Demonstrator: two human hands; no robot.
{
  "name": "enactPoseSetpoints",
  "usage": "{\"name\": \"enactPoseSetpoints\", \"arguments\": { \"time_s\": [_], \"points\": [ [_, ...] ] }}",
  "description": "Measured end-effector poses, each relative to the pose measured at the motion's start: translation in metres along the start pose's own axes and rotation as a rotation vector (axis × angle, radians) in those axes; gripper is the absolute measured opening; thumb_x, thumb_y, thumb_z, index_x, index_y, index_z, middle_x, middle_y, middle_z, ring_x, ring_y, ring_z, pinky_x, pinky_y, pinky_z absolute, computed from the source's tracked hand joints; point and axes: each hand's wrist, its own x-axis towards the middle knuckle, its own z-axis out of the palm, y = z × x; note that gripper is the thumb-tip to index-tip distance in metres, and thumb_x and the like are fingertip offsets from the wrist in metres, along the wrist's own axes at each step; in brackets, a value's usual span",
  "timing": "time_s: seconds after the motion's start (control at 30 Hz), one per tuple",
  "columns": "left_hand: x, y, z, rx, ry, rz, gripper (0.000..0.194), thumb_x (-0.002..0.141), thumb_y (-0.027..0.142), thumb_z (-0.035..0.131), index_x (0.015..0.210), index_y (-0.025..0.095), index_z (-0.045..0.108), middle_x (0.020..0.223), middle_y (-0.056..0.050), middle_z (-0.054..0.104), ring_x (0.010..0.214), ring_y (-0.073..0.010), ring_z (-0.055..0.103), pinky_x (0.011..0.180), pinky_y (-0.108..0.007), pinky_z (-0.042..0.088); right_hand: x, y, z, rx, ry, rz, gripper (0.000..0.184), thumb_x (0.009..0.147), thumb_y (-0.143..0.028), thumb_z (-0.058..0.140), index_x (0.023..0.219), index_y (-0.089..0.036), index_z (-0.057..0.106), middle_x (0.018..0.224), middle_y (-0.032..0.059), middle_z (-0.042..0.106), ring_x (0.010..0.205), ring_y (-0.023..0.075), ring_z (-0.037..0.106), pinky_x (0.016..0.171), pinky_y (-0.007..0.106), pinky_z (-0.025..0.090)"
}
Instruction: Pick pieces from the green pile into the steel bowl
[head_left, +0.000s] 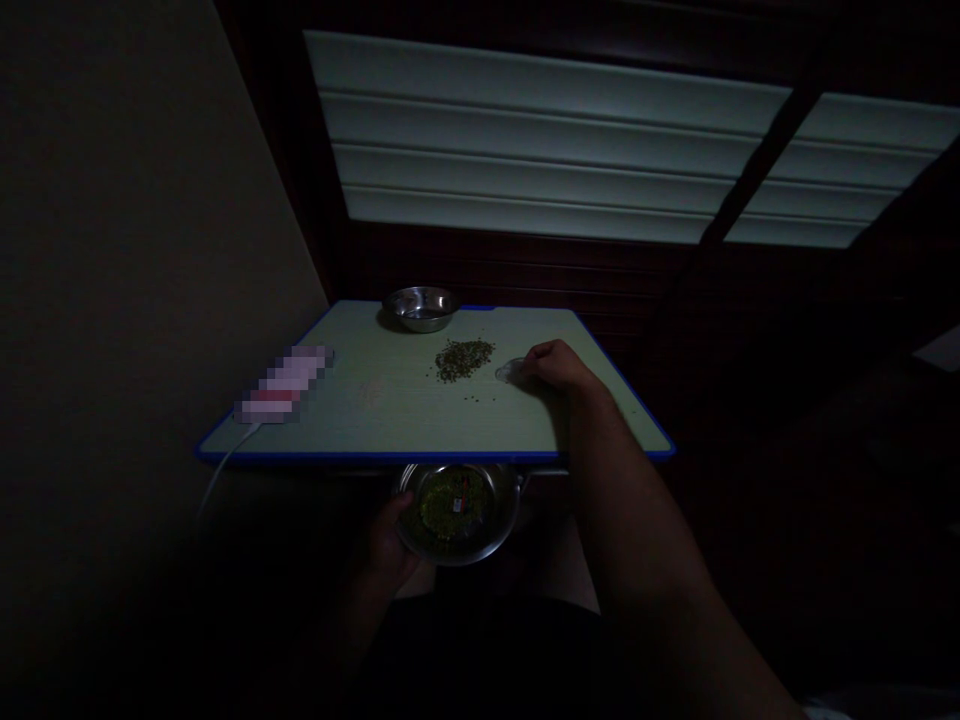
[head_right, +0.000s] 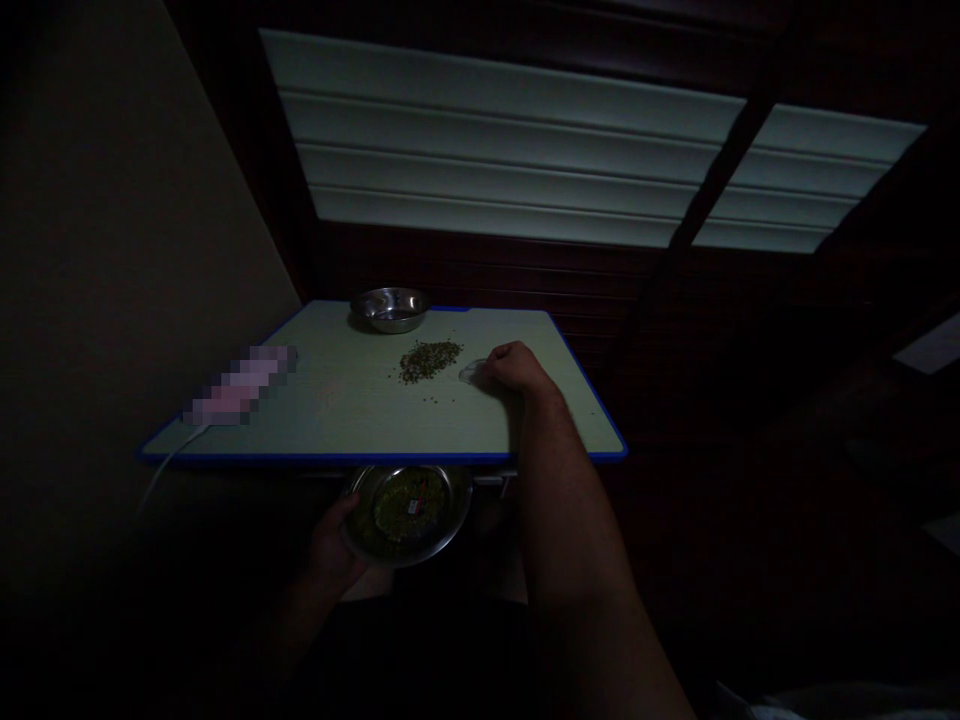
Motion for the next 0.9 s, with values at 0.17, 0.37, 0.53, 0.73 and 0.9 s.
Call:
{"name": "enactPoseSetpoints", "arguments": {
  "time_s": [0.17, 0.37, 0.53, 0.73, 0.9],
  "points": [
    [-0.001, 0.0, 0.002, 0.007, -0.007, 0.004, 0.023, 0.068, 0.029, 0.064, 0.084, 0.014, 0.073, 0.084, -0.01, 0.077, 0.087, -0.0271, 0.069, 0.083, -0.039, 0.054, -0.009, -0.007, 0.003, 0.065, -0.148, -0.024, 0.006, 0.053, -0.014, 0.065, 0.054, -0.014, 0.06, 0.046, -0.0024, 0.055, 0.043, 0.0085, 0.045, 0.045, 0.022, 0.033],
    [0.001, -0.001, 0.002, -0.018, 0.002, 0.017, 0.02, 0.068, 0.027, 0.063, 0.081, 0.015, 0.073, 0.08, -0.008, 0.077, 0.08, -0.025, 0.07, 0.077, -0.037, 0.055, -0.013, -0.014, 0.014, 0.073, -0.308, -0.102, 0.013, 0.056, -0.02, 0.071, 0.054, -0.014, 0.06, 0.044, -0.0015, 0.055, 0.041, 0.0083, 0.045, 0.044, 0.022, 0.035],
    [-0.001, 0.0, 0.007, -0.056, 0.036, 0.018, 0.018, 0.067, 0.025, 0.063, 0.078, 0.015, 0.073, 0.075, -0.008, 0.076, 0.074, -0.0243, 0.07, 0.074, -0.036, 0.055, -0.018, -0.024, 0.022, 0.009, -0.478, -0.142, 0.017, 0.063, -0.027, 0.072, 0.058, -0.013, 0.062, 0.044, -0.0006, 0.057, 0.038, 0.0063, 0.043, 0.042, 0.021, 0.033],
    [-0.002, 0.0, 0.01, -0.102, -0.032, 0.064, 0.021, 0.067, 0.028, 0.064, 0.08, 0.015, 0.074, 0.08, -0.008, 0.077, 0.081, -0.0263, 0.07, 0.081, -0.039, 0.054, -0.027, -0.037, 0.035, 0.004, -0.621, -0.154, 0.01, 0.066, -0.021, 0.07, 0.067, -0.013, 0.064, 0.046, -0.0018, 0.058, 0.04, 0.0078, 0.05, 0.043, 0.02, 0.039],
    [0.001, -0.001, 0.007, -0.113, -0.051, 0.081, 0.026, 0.066, 0.031, 0.066, 0.085, 0.015, 0.074, 0.085, -0.008, 0.077, 0.089, -0.0275, 0.069, 0.088, -0.041, 0.05, -0.037, -0.046, 0.044, -0.026, -0.663, -0.157, 0.01, 0.068, -0.02, 0.07, 0.066, -0.013, 0.062, 0.047, -0.0007, 0.06, 0.041, 0.0094, 0.053, 0.041, 0.02, 0.041]
  ]
}}
